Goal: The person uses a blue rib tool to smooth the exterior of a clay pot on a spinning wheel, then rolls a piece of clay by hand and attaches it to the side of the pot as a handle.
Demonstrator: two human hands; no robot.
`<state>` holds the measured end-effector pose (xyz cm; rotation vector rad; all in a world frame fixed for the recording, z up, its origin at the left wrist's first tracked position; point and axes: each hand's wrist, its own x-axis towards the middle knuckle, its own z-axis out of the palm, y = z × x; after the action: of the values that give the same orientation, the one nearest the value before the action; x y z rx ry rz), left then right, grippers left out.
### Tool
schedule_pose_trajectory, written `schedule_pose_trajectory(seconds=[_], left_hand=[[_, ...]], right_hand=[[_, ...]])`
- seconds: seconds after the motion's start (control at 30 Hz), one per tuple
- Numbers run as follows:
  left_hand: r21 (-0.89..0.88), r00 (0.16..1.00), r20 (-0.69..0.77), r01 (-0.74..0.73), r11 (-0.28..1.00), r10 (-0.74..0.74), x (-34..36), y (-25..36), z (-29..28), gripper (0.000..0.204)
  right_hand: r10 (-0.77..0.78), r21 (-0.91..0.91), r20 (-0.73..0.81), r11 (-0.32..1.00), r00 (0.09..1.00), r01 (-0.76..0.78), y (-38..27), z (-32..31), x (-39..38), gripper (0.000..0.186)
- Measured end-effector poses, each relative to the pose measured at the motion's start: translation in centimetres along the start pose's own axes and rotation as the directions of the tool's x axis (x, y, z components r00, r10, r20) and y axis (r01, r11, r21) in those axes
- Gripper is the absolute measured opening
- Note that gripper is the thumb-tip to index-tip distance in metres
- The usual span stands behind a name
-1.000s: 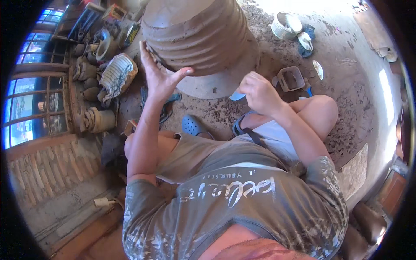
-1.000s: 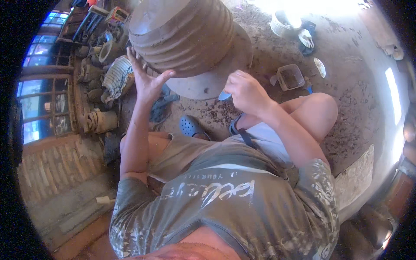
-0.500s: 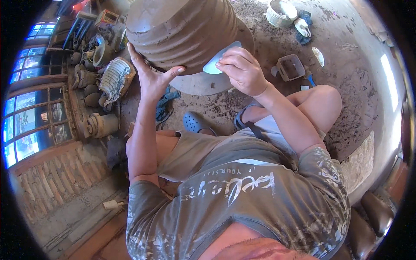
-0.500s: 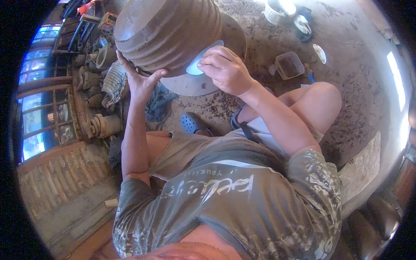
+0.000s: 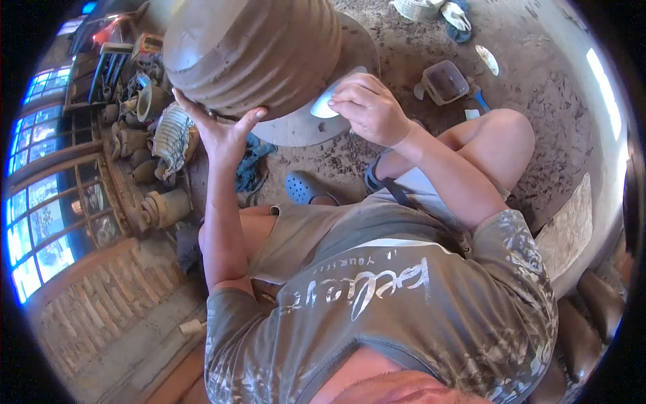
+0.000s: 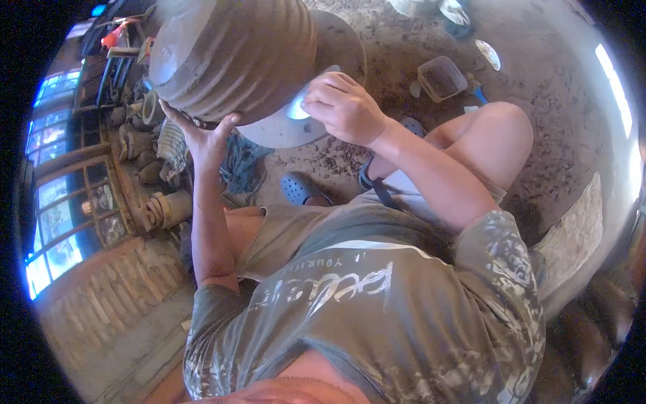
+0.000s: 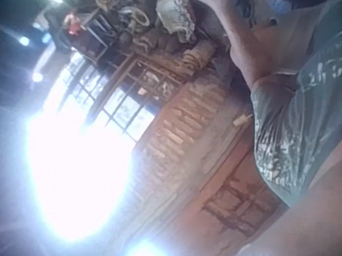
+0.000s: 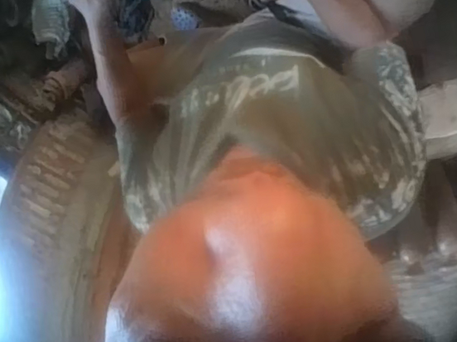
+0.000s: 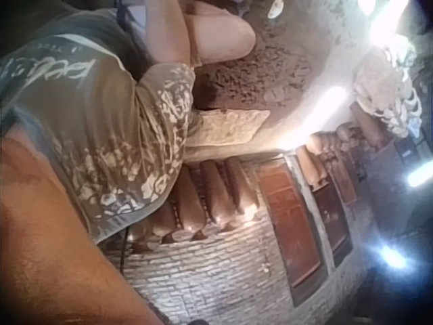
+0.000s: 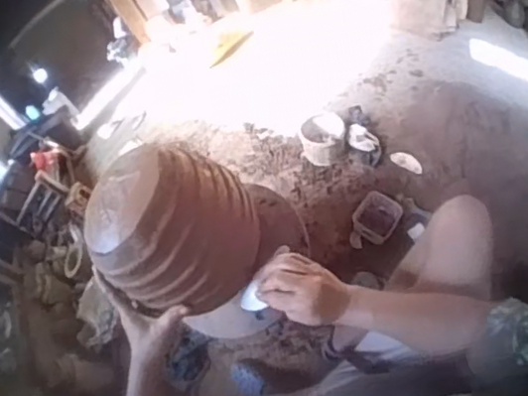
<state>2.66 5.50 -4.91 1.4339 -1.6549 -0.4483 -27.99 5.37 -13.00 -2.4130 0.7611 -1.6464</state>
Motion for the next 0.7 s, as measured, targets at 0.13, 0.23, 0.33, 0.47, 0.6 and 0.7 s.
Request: schedule_pose_trajectory(seconds=[0.13, 0.23, 0.33, 0.47, 0.6, 0.7], left_hand=[[0.008, 0.999, 0.007, -0.036, 0.999, 0.036, 0.1, -0.3, 0.2, 0.175], [0.003, 0.999, 0.019, -0.042, 0.999, 0.042, 0.1, 0.2, 0.2, 0.174], [-0.095, 0.999, 0.03, -0.016, 0.995, 0.018, 0.0, 0.4, 0.4, 0.174], [-0.083, 0.999, 0.033, -0.031, 0.996, 0.034, -0.1, 0.6, 0.3, 0.174], [-0.089, 0.999, 0.034, -0.019, 0.996, 0.022, -0.1, 0.8, 0.6, 0.174], [-0.054, 1.0, 0.017, -0.019, 0.998, 0.02, -0.3, -0.2, 0.2, 0.173]], right_hand=[[-0.067, 0.004, -0.023, 0.998, 0.997, 0.067, 0.7, 0.5, 0.9, 0.022], [-0.081, 0.031, -0.041, 0.996, 0.996, 0.083, 0.9, 0.7, 1.2, 0.023], [-0.081, 0.053, -0.042, 0.995, 0.996, 0.083, 1.4, 1.1, 1.2, 0.023], [-0.092, 0.044, -0.036, 0.995, 0.995, 0.093, 1.7, 1.6, 1.2, 0.027], [-0.074, 0.012, 0.006, 0.997, 0.997, 0.074, 1.5, 1.3, 1.6, 0.023], [0.138, -0.189, 0.413, 0.98, 0.9, -0.063, 2.0, 0.6, -1.2, 0.013]])
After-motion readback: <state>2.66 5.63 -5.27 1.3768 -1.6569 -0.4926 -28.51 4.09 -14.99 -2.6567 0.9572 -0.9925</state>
